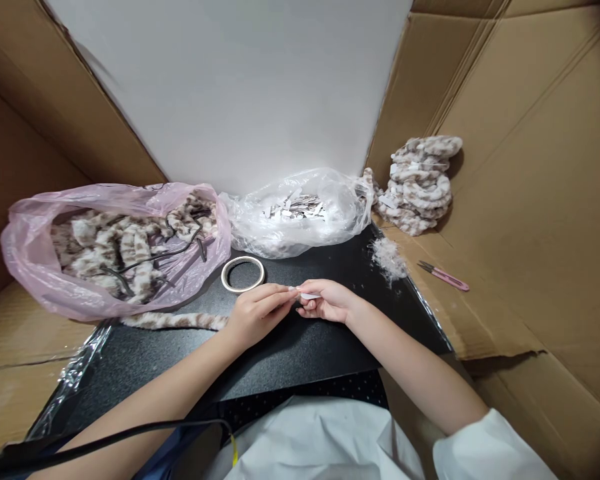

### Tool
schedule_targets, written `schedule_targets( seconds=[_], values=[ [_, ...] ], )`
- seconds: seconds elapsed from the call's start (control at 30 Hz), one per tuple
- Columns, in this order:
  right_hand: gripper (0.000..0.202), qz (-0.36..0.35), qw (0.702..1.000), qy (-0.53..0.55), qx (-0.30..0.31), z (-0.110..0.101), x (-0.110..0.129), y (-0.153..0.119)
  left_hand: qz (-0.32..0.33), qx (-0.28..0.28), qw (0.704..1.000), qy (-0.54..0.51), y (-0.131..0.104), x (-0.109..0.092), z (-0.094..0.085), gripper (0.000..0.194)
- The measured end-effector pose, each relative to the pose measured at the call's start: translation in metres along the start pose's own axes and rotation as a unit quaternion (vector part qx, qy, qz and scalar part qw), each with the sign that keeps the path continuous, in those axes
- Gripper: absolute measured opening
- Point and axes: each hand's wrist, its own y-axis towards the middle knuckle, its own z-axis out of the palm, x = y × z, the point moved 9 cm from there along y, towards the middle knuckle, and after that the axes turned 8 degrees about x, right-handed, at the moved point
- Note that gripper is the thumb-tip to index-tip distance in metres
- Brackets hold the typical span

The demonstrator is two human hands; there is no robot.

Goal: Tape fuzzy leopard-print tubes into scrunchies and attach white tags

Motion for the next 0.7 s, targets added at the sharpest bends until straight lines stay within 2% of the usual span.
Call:
schedule_targets(
  seconds=[0.1,0.17,0.27,0.33,0.43,0.57,0.7],
  values=[
    [0.022,-0.022,0.999,-0.029,-0.024,-0.002,0.004,-0.002,-0.071,-0.004,0.994,-0.084,0.001,0.015,0.0,0.018],
    [0.021,-0.039,0.997,-0.049,-0.039,-0.003,0.007,-0.002,-0.124,0.01,0.98,-0.157,0.002,0.026,0.006,0.025],
    [0.022,-0.065,0.993,-0.078,-0.067,-0.007,0.01,-0.002,-0.129,0.027,0.972,-0.194,0.003,0.028,0.01,0.028],
    [0.022,-0.067,0.991,-0.088,-0.074,-0.008,0.011,-0.002,-0.084,0.02,0.985,-0.147,0.004,0.02,0.006,0.022],
    [0.022,-0.038,0.997,-0.057,-0.041,-0.005,0.005,-0.001,0.043,-0.003,0.999,-0.022,0.002,-0.005,0.0,0.012],
    [0.027,0.021,1.0,0.005,0.015,0.001,-0.003,-0.001,0.209,-0.054,0.967,0.135,-0.01,-0.037,-0.004,0.011],
    [0.025,0.06,0.997,0.035,0.045,0.005,-0.008,-0.002,0.278,-0.031,0.94,0.197,-0.016,-0.048,0.002,0.017]
  ],
)
